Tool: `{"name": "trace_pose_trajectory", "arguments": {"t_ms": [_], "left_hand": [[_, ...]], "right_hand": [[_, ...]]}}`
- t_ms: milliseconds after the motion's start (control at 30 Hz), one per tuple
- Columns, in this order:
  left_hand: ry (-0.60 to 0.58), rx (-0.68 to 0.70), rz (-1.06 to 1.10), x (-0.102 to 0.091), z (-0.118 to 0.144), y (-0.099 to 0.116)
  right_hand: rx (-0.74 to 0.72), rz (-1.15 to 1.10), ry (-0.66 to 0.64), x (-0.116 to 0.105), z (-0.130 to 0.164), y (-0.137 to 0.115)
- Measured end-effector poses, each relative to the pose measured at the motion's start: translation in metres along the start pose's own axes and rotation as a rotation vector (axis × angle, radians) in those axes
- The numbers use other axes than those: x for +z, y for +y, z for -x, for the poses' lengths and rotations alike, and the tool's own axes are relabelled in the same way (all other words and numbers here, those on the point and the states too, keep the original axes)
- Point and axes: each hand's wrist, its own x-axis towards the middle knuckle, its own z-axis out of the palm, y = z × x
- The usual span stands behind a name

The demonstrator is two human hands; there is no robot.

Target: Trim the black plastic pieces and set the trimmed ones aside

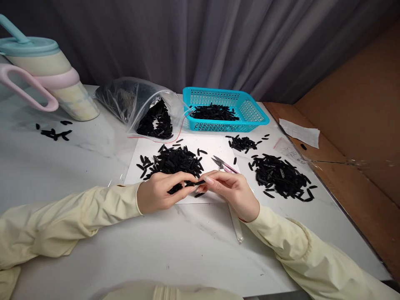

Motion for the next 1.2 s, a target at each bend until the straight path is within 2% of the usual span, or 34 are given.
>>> {"name": "trace_pose_trajectory", "arguments": {"t_ms": [533, 867, 1100, 1200], "left_hand": [[0.052, 0.072, -0.059, 0.0019, 0.0009, -0.0025], [0.041, 0.083, -0.088, 0.0014, 0.0006, -0.0022], [0.039, 0.073, -0.129, 0.0027, 0.0035, -0.0048], [0.034, 0.092, -0.129, 0.0029, 0.0036, -0.0052]], "right_hand": [[0.017, 0.003, -0.032, -0.0007, 0.0008, -0.0007], [0.005, 0.028, -0.051, 0.0004, 0.0001, -0.0003], [0.027, 0.059, -0.160, -0.0017, 0.0001, 0.0023], [-0.015, 0.183, -0.197, -0.0013, 0.0019, 0.0032]]}}
